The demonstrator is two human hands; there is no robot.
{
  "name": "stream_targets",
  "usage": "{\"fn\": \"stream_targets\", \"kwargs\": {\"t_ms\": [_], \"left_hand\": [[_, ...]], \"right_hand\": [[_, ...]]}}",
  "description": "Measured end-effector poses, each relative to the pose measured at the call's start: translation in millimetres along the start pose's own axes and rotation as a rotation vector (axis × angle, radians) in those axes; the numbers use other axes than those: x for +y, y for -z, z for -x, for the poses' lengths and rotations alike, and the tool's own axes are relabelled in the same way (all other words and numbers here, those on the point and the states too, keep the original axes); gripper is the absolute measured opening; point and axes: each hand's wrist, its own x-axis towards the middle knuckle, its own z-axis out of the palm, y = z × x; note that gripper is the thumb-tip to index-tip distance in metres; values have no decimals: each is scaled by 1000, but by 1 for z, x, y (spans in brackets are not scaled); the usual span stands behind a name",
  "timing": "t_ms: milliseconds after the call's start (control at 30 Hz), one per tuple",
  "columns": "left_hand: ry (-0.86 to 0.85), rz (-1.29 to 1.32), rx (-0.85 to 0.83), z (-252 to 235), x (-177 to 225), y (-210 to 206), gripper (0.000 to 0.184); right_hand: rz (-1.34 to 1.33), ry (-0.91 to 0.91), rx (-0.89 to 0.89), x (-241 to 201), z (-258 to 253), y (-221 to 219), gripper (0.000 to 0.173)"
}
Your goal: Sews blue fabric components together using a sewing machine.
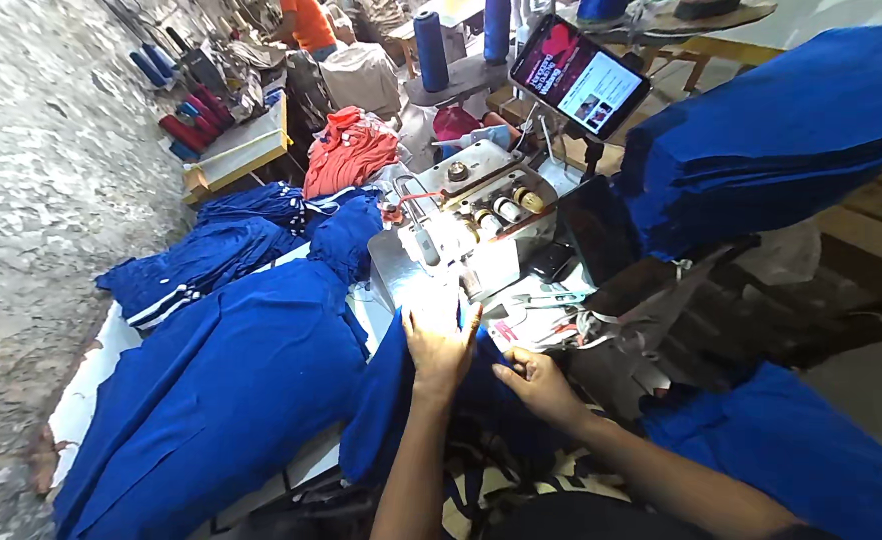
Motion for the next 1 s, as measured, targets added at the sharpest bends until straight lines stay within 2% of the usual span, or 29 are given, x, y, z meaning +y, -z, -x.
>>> {"fn": "stream_targets", "kwargs": {"t_ms": [100,233,367,600,667,800,867,900,967,1000], "left_hand": [[9,272,18,-5,-16,20,24],[52,356,23,-17,-39,24,14],[80,313,-6,-36,-56,24,13],[200,230,-46,-73,-77,17,23],[289,209,-92,-85,-88,15,26],[508,309,12,-72,-102,5,46],[609,436,-107,-32,-76,21,55],[606,489,-225,-3,-57,36,54],[507,628,-530,58,-34,60,45],[423,655,-634,82,-38,65,36]], "right_hand": [[33,9,-16,-7,2,7,16],[18,-15,-66,-17,-15,4,14],[26,21,-42,-24,-35,-6,16],[89,59,-4,-24,-40,-9,20],[110,50,-12,-26,-40,-8,21],[204,43,-69,-34,-32,-3,27],[249,70,-82,-35,-20,2,30],[266,92,-81,-32,-14,6,30],[292,118,-67,-23,-6,15,29],[303,100,-75,-19,-6,19,28]]}}
